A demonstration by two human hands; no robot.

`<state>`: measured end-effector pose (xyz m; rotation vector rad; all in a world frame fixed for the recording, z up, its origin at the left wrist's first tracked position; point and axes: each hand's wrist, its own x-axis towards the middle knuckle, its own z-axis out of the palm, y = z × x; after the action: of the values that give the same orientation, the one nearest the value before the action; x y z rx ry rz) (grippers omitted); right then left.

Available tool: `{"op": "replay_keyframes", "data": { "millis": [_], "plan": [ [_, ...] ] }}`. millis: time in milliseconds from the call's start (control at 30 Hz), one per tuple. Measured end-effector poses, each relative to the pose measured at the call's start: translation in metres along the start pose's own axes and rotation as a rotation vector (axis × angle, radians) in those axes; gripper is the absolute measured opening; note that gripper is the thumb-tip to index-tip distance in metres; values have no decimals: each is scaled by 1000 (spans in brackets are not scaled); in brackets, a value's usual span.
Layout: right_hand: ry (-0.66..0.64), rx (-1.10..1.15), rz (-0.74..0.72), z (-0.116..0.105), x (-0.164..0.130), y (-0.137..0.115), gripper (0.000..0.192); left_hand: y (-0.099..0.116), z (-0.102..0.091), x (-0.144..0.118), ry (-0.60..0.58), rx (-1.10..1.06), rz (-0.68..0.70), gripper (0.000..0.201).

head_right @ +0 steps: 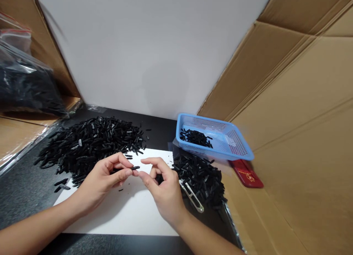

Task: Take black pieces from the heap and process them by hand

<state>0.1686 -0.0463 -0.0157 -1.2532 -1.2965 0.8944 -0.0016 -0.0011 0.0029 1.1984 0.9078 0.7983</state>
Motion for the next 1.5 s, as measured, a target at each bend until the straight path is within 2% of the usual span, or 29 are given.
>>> {"op": "replay_keyframes", "data": {
  "millis": [167, 233, 367, 500, 533, 600, 700, 767, 967, 1100, 1233, 1433, 1500],
  "plan": [
    [-23, -59, -23, -1, -1, 0, 14, 1, 0, -1, -52, 71, 67, 20],
    [-2, -54, -19, -2, -1, -1, 13, 2, 1, -2, -47, 60, 32, 25],
    [33, -36, -5, -2, 0, -2, 12, 4, 2, -2, 39, 11, -121, 35],
    [41, -12, 0, -1, -1, -1, 12, 8, 2, -3, 24, -97, -228, 8],
    [42, -5, 3, -2, -1, -1, 12, 8, 3, -3, 14, -127, -236, 8],
    [42, 9, 8, -2, -1, 0, 12, 10, 4, -4, -5, -178, -249, 14],
    [35, 25, 3, -2, -1, 0, 12, 10, 5, -5, -27, -241, -265, 10],
    [27, 44, 2, -2, -1, -1, 12, 10, 5, -5, -35, -268, -262, 15],
    [48, 109, 74, -2, 1, -2, 21, 6, 4, -3, -73, -230, -207, 28],
    [40, 205, 177, -2, 1, 1, 31, 5, 2, -1, -78, -167, -190, 31],
    [15, 320, 247, -1, 0, 2, 33, 4, 2, 0, -72, -138, -201, 34],
    [-140, 662, 316, -3, 3, -3, 27, 0, 3, -1, -45, -127, -215, 30],
    [-183, 661, 332, -3, 4, -3, 32, -1, 2, -1, -62, -98, -194, 32]
  ]
}}
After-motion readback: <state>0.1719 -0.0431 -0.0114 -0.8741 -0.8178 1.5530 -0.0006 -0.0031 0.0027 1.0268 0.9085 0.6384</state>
